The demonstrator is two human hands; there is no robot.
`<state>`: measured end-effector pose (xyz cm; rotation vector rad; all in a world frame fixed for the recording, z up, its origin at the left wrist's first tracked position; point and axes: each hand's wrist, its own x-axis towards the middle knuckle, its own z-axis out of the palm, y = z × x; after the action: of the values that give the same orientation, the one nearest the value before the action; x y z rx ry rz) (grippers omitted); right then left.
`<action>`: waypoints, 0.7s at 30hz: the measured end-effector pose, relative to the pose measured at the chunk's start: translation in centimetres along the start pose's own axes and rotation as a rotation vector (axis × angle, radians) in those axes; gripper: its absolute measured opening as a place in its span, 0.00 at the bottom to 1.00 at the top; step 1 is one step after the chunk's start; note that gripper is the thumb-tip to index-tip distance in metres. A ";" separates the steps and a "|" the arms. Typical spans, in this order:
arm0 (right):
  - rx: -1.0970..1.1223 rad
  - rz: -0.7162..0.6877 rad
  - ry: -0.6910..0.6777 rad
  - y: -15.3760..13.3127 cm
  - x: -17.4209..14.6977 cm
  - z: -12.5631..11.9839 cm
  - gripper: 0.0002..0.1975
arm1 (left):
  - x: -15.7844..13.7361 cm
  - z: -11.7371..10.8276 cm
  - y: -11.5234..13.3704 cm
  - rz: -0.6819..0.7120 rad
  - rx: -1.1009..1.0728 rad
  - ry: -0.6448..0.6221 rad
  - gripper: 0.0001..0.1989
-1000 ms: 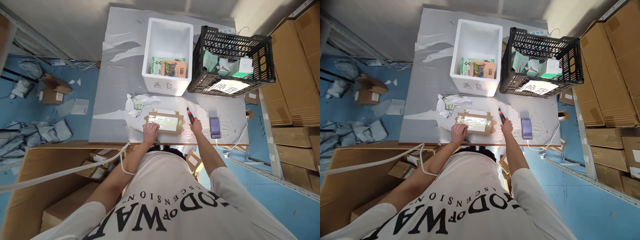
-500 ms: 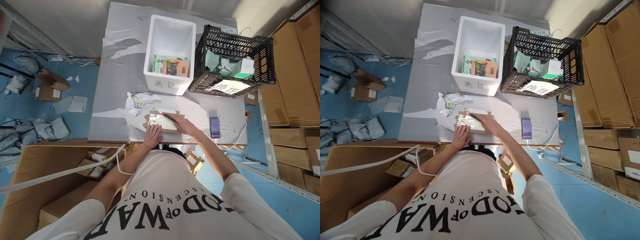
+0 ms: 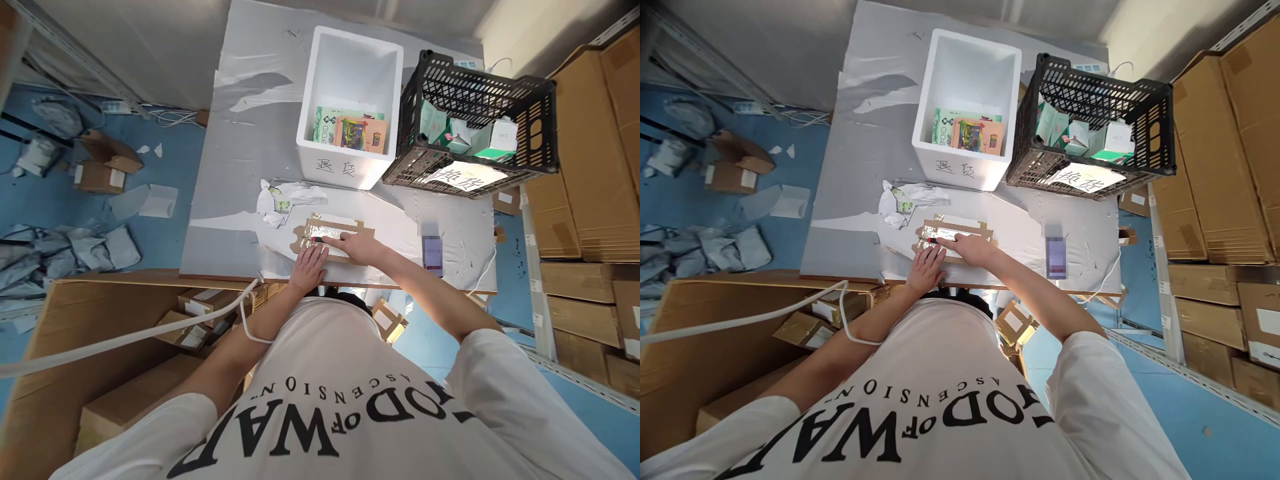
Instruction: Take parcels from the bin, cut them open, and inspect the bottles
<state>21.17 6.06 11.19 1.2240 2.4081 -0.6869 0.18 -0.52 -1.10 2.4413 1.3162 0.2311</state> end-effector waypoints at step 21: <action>0.198 0.351 0.003 7.5 -13.7 2.9 0.31 | 0.2 0.0 1.1 -0.088 -0.005 -0.006 0.33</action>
<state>35.34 -0.65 13.79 1.6734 2.0853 -0.8229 1.12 -0.86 -0.67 2.3712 1.4155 0.2040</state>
